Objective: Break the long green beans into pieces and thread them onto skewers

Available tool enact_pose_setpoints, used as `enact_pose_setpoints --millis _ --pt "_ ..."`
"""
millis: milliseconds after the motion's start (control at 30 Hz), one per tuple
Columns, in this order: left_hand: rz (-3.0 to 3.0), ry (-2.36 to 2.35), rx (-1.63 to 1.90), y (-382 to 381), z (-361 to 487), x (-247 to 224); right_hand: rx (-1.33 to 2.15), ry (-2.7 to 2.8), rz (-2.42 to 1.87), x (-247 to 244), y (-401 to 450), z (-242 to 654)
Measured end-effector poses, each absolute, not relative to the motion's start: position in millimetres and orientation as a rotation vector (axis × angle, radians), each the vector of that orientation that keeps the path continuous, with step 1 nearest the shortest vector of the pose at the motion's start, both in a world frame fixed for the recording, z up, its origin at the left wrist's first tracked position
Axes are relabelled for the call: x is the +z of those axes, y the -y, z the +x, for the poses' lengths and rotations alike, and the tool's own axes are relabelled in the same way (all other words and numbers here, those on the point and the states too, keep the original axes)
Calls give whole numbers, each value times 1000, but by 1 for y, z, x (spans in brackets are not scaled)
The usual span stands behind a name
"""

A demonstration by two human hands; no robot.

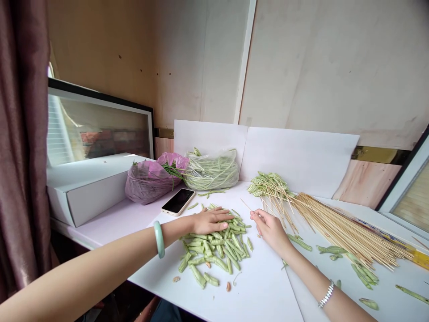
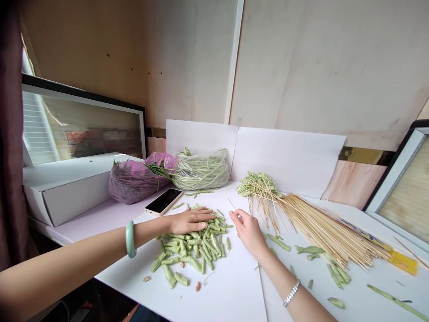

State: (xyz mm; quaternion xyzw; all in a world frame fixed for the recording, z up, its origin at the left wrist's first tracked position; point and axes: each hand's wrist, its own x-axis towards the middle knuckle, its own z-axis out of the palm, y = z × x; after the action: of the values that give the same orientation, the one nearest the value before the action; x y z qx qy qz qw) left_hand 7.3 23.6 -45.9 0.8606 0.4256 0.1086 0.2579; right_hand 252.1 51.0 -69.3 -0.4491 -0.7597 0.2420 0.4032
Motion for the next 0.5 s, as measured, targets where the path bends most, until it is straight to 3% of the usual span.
enact_pose_setpoints --millis 167,500 --pt "2424 -1228 135 -47 12 -35 592 1927 -1135 -70 -53 253" --pt "2566 -1855 499 -140 -40 22 437 1988 -1158 -63 -48 249"
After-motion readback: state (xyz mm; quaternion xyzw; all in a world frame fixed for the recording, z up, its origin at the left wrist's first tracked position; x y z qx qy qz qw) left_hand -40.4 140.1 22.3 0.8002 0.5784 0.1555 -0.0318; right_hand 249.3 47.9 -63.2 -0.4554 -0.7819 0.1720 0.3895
